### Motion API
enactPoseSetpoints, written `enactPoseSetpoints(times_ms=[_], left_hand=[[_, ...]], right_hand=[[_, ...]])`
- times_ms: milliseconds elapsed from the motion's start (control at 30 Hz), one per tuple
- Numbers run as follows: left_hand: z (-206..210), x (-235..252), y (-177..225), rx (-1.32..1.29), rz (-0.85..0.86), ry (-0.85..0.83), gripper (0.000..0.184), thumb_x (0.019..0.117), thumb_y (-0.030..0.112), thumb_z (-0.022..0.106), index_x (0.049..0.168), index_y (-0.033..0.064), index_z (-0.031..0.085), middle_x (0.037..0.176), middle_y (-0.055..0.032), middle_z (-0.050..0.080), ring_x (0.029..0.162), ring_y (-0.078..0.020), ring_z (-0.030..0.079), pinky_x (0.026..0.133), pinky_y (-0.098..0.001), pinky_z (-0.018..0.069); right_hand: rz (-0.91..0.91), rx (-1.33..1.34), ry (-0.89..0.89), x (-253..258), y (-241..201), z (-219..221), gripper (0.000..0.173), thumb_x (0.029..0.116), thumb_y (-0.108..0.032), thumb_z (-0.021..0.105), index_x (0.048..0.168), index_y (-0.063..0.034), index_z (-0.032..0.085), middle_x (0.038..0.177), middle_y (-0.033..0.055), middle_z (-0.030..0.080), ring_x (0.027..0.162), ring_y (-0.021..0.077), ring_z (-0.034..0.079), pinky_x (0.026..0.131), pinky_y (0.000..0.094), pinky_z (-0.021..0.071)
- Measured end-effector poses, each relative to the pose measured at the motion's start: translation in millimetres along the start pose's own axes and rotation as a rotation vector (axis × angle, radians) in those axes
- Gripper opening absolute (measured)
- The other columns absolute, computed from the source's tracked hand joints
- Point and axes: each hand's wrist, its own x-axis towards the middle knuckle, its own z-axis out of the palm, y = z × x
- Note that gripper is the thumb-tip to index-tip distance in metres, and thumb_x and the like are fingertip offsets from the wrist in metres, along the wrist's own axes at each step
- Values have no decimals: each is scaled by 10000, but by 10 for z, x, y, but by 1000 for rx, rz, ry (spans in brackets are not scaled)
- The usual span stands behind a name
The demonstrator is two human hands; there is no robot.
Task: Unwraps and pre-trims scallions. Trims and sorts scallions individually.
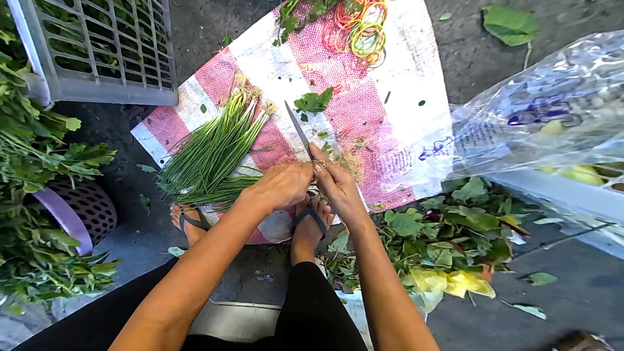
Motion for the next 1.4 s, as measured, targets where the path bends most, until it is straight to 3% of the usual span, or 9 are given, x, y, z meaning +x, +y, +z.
enactPoseSetpoints(times_ms=[133,333,667,867,933,1033,1100,1233,1400], left_hand=[[137,11,-162,-65,-19,221,161,959,114,634,933,-33,693,895,-195,688,878,-365,692,737,-540,538],[-87,82,-294,-727,-156,229,383,1138,243,298,1190,2,590,858,-96,584,719,-190,606,710,-375,556],[-296,-38,-68,-56,-330,199,333,1109,255,379,1176,37,620,996,-180,677,891,-373,697,720,-566,545],[-1035,-625,-375,-42,-710,422,427,1106,340,331,1249,28,585,991,-259,674,972,-486,666,770,-709,483],[-1143,-751,-434,-58,-718,516,422,1097,323,316,1253,32,581,973,-237,663,936,-448,660,759,-668,474],[-1026,-552,-543,-53,-700,609,494,1075,329,421,1488,60,447,1234,-235,634,1122,-416,632,893,-658,476],[-807,-311,-576,-29,-707,629,890,986,353,628,1653,79,106,1619,-284,272,1470,-505,298,1061,-800,246],[59,139,-157,96,-298,576,571,936,253,682,1439,23,541,1429,-249,547,1294,-431,549,964,-610,496],[888,617,-28,36,-171,150,520,936,305,739,1380,75,599,1312,-190,622,1259,-410,565,933,-663,473]], right_hand=[[-58,202,-60,-103,-194,55,454,1090,-272,435,1519,-153,520,835,-6,641,581,33,481,546,205,442],[224,466,231,-60,-137,188,536,1101,-434,368,1605,-253,370,711,-40,477,528,89,464,475,243,446],[156,516,243,6,-204,295,463,1106,-286,413,1559,-210,467,681,-26,492,491,90,435,450,240,424],[240,-80,479,-303,95,-201,747,1051,-620,302,1665,-219,157,1254,108,617,867,133,623,765,380,552],[262,-195,568,-359,223,-259,684,1102,-481,254,1671,-158,54,1490,201,508,1091,205,653,947,439,535],[324,-440,734,-342,304,-226,636,1097,-204,379,1657,-82,103,1011,201,654,788,262,654,765,465,553],[378,-612,778,-327,289,-215,642,1086,-197,427,1653,-81,149,874,173,665,733,306,653,725,494,541],[401,-815,810,-319,344,-315,826,996,-475,623,1629,-87,262,906,182,707,769,381,687,707,571,534],[489,-640,723,-363,215,-366,979,906,-608,667,1647,-143,228,1091,235,689,912,420,672,800,617,512]])
